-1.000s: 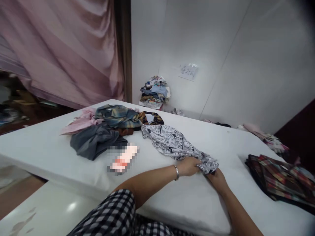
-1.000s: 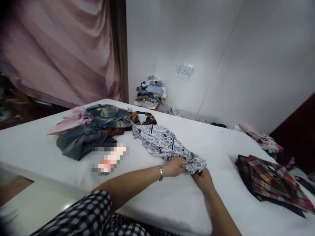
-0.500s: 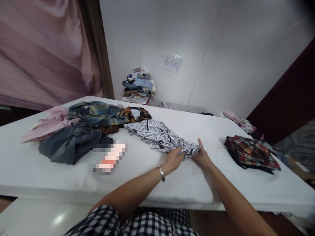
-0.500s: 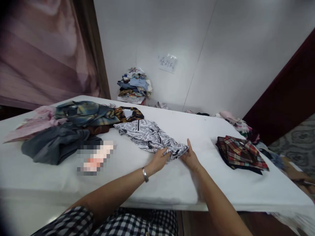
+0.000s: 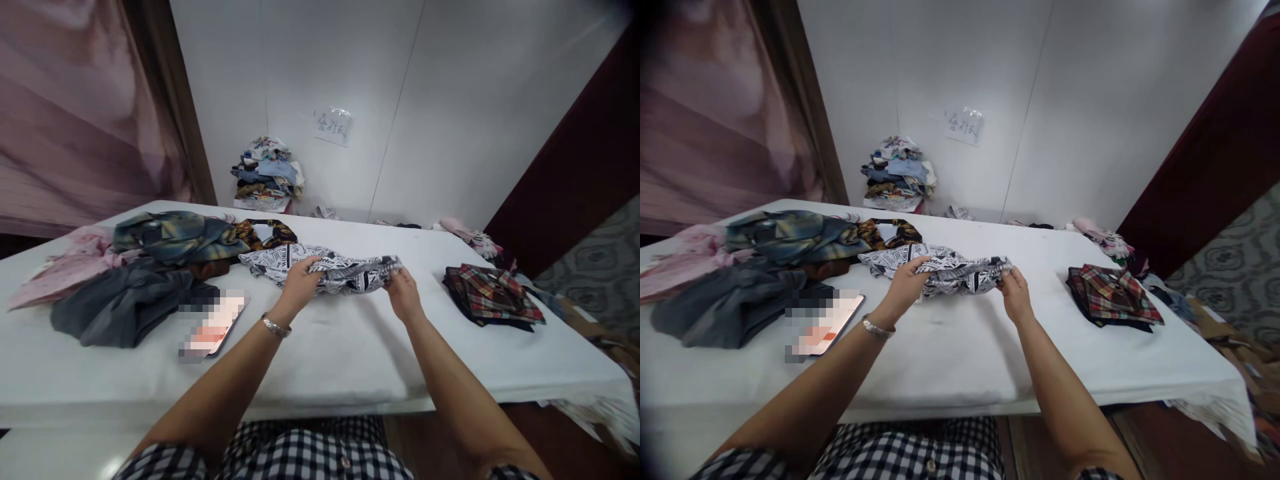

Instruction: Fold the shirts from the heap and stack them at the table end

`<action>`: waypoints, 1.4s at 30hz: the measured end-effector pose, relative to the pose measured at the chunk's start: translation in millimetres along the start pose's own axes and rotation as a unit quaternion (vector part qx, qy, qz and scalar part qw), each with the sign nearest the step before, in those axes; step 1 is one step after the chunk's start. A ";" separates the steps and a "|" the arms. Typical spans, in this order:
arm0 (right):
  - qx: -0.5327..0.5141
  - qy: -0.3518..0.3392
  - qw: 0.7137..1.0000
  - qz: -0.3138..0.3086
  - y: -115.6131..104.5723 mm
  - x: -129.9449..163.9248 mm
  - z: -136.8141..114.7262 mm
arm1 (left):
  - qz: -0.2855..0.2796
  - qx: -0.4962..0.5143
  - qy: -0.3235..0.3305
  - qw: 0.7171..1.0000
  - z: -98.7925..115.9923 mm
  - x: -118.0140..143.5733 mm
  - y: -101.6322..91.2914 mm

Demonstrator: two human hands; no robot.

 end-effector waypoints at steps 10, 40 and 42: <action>-0.011 -0.098 0.982 0.158 -25.6 23.9 -57.8 | -0.307 -0.146 0.066 0.938 -22.1 75.2 50.3; 0.008 -0.025 0.995 -0.097 51.7 38.9 -84.9 | 0.105 -0.001 -0.004 0.994 49.2 -10.1 -123.6; -0.031 -0.033 0.989 -0.140 79.2 46.9 -98.5 | 0.164 0.005 0.071 0.984 82.4 -10.0 -138.4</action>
Point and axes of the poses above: each hand's wrist, its own x-axis away from the middle knuckle, its own y-axis out of the palm, z = x × y, the point moved 9 cm from there along -x, towards the middle knuckle, and after that the axes turned 3 degrees about -x, right-handed, at the moved point
